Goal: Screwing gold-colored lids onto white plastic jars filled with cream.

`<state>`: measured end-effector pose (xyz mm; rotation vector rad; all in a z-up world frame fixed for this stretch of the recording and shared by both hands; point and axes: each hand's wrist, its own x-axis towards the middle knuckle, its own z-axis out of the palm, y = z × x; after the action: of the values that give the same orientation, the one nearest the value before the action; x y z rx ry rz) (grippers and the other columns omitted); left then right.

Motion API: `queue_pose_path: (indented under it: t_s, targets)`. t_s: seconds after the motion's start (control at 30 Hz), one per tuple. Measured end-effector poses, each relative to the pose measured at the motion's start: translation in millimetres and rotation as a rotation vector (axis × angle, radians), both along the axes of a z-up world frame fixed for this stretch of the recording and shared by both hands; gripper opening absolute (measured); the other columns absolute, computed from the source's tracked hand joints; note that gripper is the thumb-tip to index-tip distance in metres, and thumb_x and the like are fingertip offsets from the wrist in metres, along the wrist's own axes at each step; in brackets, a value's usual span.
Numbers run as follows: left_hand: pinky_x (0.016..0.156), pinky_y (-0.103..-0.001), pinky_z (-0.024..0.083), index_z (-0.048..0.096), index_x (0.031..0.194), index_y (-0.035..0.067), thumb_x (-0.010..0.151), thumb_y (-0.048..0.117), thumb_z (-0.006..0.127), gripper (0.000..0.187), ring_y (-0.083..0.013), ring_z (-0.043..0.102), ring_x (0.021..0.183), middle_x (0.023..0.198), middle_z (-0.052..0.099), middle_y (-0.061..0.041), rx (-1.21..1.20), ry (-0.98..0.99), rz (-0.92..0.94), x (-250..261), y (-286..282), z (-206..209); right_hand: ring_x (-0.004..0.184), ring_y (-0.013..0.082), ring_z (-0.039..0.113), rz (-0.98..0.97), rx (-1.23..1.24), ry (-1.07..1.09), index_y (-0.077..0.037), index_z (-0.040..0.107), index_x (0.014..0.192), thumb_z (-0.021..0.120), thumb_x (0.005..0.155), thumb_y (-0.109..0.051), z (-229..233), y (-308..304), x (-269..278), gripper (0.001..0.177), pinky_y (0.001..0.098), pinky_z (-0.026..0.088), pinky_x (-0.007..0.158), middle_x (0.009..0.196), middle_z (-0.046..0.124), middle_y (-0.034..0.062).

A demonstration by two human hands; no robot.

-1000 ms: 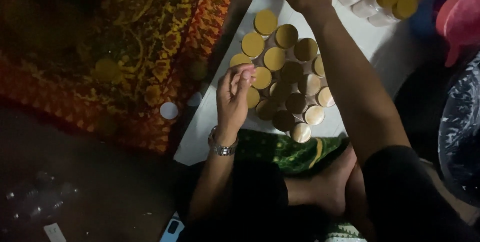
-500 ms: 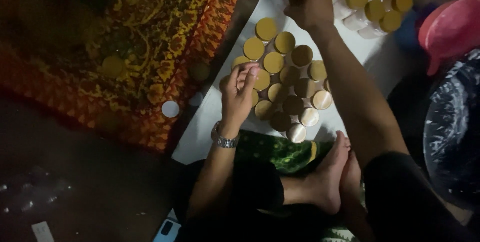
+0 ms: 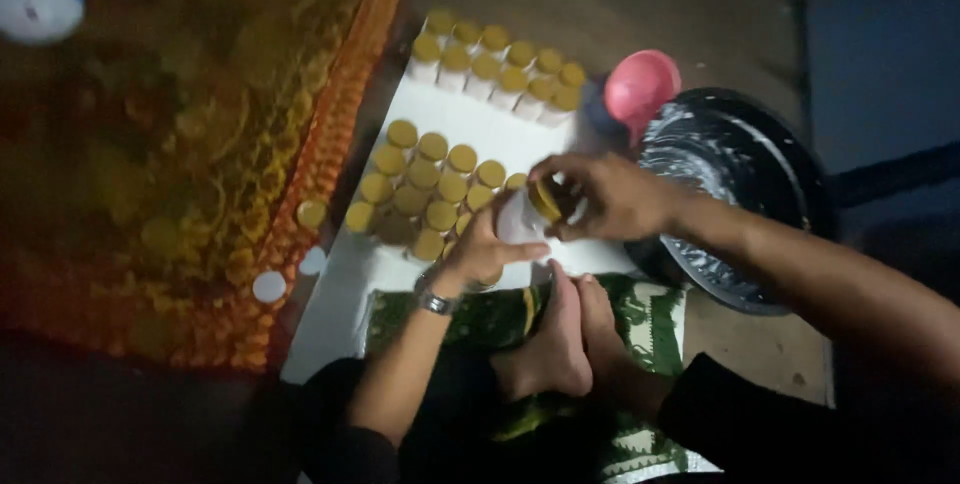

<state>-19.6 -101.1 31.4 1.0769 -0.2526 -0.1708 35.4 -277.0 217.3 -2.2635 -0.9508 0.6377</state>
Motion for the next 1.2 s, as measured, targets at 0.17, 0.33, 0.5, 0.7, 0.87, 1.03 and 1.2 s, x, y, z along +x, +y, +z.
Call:
queue_pose_path:
  t_s: [0.17, 0.33, 0.5, 0.7, 0.87, 1.03, 1.2]
  targets:
    - [0.092, -0.042, 0.049, 0.067, 0.123, 0.013, 0.061, 0.022, 0.100, 0.071, -0.0188, 0.062, 0.107, 0.116, 0.073, -0.008, 0.174, -0.170, -0.096, -36.0, -21.8, 36.7, 0.078, 0.0368, 0.079, -0.040, -0.117, -0.137, -0.009, 0.059, 0.126, 0.085, 0.076, -0.026, 53.5, -34.4, -62.7, 0.059, 0.0468, 0.063, 0.070, 0.079, 0.074, 0.0120]
    - [0.088, -0.039, 0.051, 0.067, 0.121, 0.012, 0.066, 0.023, 0.099, 0.064, -0.0133, 0.063, 0.102, 0.110, 0.074, -0.005, 0.121, -0.206, -0.180, -50.4, -22.3, 58.3, 0.082, 0.0358, 0.076, -0.016, -0.156, -0.220, -0.018, 0.062, 0.124, 0.088, 0.075, -0.041, 63.1, -50.3, -85.8, 0.060, 0.0494, 0.060, 0.070, 0.087, 0.073, 0.0077]
    - [0.086, -0.039, 0.053, 0.069, 0.115, 0.012, 0.061, 0.018, 0.101, 0.063, -0.0176, 0.067, 0.100, 0.108, 0.074, -0.004, 0.158, -0.160, -0.168, -56.1, -15.9, 42.1, 0.089, 0.0440, 0.069, 0.162, -0.206, -0.341, -0.013, 0.061, 0.113, 0.084, 0.080, -0.032, 62.6, -34.2, -85.2, 0.044, 0.0564, 0.058, 0.076, 0.099, 0.067, 0.0103]
    - [0.094, -0.046, 0.048, 0.061, 0.126, 0.009, 0.067, 0.021, 0.095, 0.069, -0.0233, 0.062, 0.108, 0.114, 0.069, -0.008, 0.032, -0.165, -0.034, -22.7, 20.8, -2.9, 0.093, 0.0511, 0.069, 0.209, -0.207, -0.577, -0.015, 0.060, 0.129, 0.078, 0.083, -0.034, 56.1, -20.9, -44.3, 0.053, 0.0570, 0.062, 0.073, 0.136, 0.053, 0.0211]
    - [0.096, -0.035, 0.053, 0.054, 0.136, 0.009, 0.078, 0.012, 0.081, 0.065, -0.0221, 0.066, 0.105, 0.122, 0.067, -0.007, 0.050, -0.313, 0.076, -16.9, 49.2, 39.3, 0.098, 0.0250, 0.065, 0.071, -0.184, -0.681, -0.023, 0.055, 0.146, 0.076, 0.085, -0.041, 55.2, -6.6, -41.9, 0.067, 0.0371, 0.062, 0.076, 0.131, 0.053, 0.0117]
    - [0.102, -0.035, 0.049, 0.054, 0.136, 0.010, 0.080, 0.018, 0.081, 0.063, -0.0226, 0.063, 0.110, 0.124, 0.066, -0.006, 0.101, -0.327, 0.085, -19.8, 50.2, 42.4, 0.084, 0.0216, 0.067, 0.061, -0.251, -0.559, -0.027, 0.052, 0.147, 0.073, 0.086, -0.043, 35.5, -8.7, -41.8, 0.067, 0.0362, 0.061, 0.062, 0.129, 0.056, 0.0085]
    - [0.097, -0.035, 0.053, 0.053, 0.135, 0.007, 0.079, 0.016, 0.080, 0.063, -0.0220, 0.065, 0.105, 0.121, 0.066, -0.008, 0.019, -0.269, 0.042, -22.8, 39.5, 41.1, 0.073, 0.0142, 0.063, 0.134, -0.268, -0.514, -0.038, 0.057, 0.145, 0.073, 0.088, -0.040, 28.1, -5.9, -53.6, 0.060, 0.0269, 0.059, 0.052, 0.115, 0.058, 0.0043]
